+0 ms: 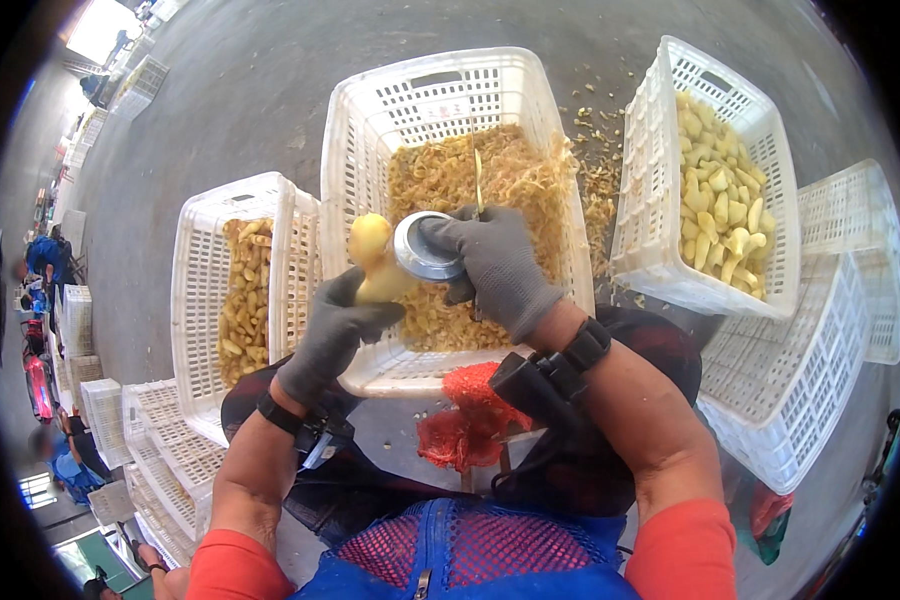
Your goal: The person is peeling mangoes using a handheld peeler tool, dropping the skins into a plastic crate and placing the peeled fruit into a separate crate.
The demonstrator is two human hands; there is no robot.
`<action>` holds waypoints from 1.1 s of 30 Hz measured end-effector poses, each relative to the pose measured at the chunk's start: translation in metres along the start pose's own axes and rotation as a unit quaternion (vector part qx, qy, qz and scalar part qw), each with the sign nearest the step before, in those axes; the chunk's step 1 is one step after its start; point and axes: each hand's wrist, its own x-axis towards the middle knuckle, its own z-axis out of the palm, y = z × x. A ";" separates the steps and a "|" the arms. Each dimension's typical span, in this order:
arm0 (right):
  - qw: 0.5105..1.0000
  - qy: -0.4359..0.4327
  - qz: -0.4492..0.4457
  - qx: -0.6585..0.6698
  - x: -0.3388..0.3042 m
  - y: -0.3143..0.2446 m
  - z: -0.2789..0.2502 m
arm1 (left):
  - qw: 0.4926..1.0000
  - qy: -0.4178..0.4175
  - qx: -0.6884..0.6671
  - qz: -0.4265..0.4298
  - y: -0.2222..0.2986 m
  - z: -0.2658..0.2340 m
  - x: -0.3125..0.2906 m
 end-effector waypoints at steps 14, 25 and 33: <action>0.988 -0.039 0.049 -0.141 0.007 0.006 0.000 | 0.873 0.152 0.369 0.279 -0.036 0.006 0.004; 0.935 0.027 -0.088 -0.342 0.029 0.009 -0.007 | 0.835 0.128 0.467 0.261 -0.026 -0.002 -0.002; 0.966 0.125 -0.077 -0.215 0.043 -0.008 -0.039 | 0.950 0.088 0.227 0.194 -0.026 -0.018 -0.009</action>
